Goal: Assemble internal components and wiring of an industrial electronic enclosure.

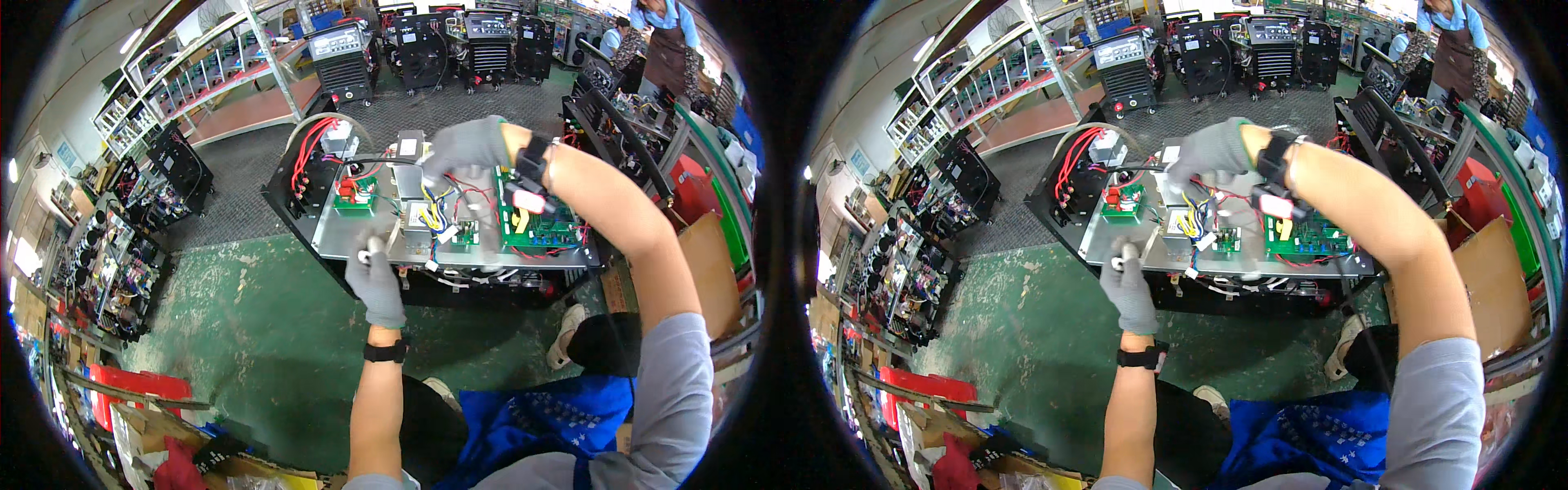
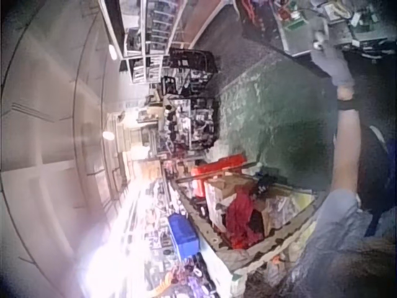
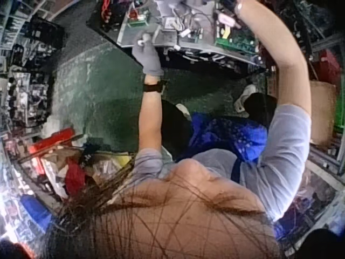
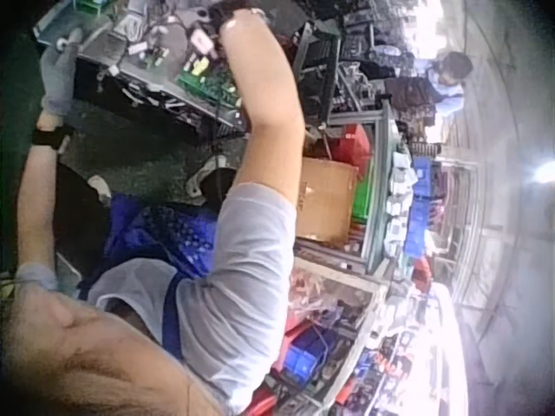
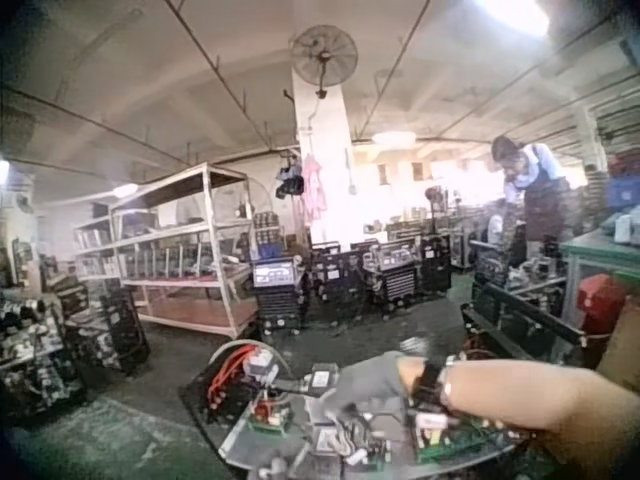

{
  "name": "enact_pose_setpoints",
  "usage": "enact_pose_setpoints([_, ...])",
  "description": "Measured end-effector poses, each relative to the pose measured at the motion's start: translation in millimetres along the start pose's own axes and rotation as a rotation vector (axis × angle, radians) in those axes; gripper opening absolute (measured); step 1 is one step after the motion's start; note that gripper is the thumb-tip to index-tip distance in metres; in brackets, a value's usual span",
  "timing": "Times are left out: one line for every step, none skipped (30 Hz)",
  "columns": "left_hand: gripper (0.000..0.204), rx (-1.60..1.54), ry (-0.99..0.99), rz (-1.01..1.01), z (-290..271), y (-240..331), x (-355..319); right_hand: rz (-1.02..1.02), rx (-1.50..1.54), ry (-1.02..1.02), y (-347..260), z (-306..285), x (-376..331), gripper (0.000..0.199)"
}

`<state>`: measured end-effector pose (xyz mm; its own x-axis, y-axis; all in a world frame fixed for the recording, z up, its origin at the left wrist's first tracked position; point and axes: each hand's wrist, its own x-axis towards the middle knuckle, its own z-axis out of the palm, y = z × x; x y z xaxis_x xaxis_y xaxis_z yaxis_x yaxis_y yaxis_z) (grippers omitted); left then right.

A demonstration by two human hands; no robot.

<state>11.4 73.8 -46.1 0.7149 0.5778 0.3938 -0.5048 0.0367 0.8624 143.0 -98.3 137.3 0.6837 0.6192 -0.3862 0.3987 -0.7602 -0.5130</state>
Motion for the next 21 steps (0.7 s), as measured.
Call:
enact_pose_setpoints([0.024,0.027,0.050,0.014,-2,4,1,-0.076,-0.007,-0.097,12,-5,-6,0.035])
enact_pose_setpoints([0.027,0.056,0.103,0.030,-6,11,3,-0.154,-0.015,-0.195,25,-11,-12,0.034])
enact_pose_setpoints([0.029,0.074,0.152,0.037,-5,16,2,-0.247,-0.108,-0.128,43,-25,-28,0.029])
enact_pose_setpoints([0.031,0.073,0.193,0.057,-2,19,0,-0.169,-0.282,0.005,52,-39,-39,0.025])
enact_pose_setpoints([0.033,0.072,0.232,0.080,2,22,0,-0.069,-0.449,0.123,60,-54,-51,0.024])
enact_pose_setpoints([0.035,0.077,0.278,0.115,-1,28,3,0.195,-0.696,0.311,57,-63,-57,0.029])
enact_pose_setpoints([0.034,0.081,0.246,0.094,-6,31,5,0.271,-0.741,0.533,60,-65,-66,0.040])
enact_pose_setpoints([0.035,0.115,0.216,0.139,-8,34,4,0.349,-0.781,0.756,65,-65,-74,0.053])
enact_pose_setpoints([0.036,0.146,0.187,0.189,-9,39,3,0.382,-0.741,0.792,66,-56,-77,0.059])
enact_pose_setpoints([0.038,0.177,0.160,0.228,-6,43,1,0.230,-0.697,0.829,71,-42,-82,0.060])
enact_pose_setpoints([0.036,0.155,0.128,0.276,1,48,-2,0.119,-0.694,0.896,73,-28,-80,0.060])
enact_pose_setpoints([0.035,0.132,-0.019,0.239,4,60,-9,0.003,-0.679,0.960,72,-11,-76,0.060])
enact_pose_setpoints([0.033,0.106,-0.173,0.193,9,68,-15,-0.109,-0.648,0.950,74,10,-74,0.058])
enact_pose_setpoints([0.032,0.080,-0.327,0.141,13,66,-20,-0.217,-0.612,0.935,75,32,-69,0.057])
enact_pose_setpoints([0.030,0.267,-0.450,0.234,11,60,-23,-0.152,-0.390,0.655,55,52,-64,0.051])
enact_pose_setpoints([0.030,0.452,-0.569,0.327,10,51,-26,-0.093,-0.182,0.372,35,69,-63,0.045])
enact_pose_setpoints([0.037,0.521,-0.574,0.431,21,40,-31,-0.246,-0.195,0.443,45,89,-60,0.040])
enact_pose_setpoints([0.038,0.617,-0.491,0.496,27,44,-32,-0.405,-0.194,0.504,62,112,-50,0.035])
enact_pose_setpoints([0.038,0.713,-0.401,0.557,31,51,-32,-0.344,-0.304,0.615,62,129,-50,0.037])
enact_pose_setpoints([0.039,0.810,-0.305,0.629,31,59,-29,-0.287,-0.417,0.733,52,140,-49,0.038])
enact_pose_setpoints([0.040,0.946,-0.233,0.595,23,61,-27,-0.228,-0.429,0.836,44,147,-44,0.041])
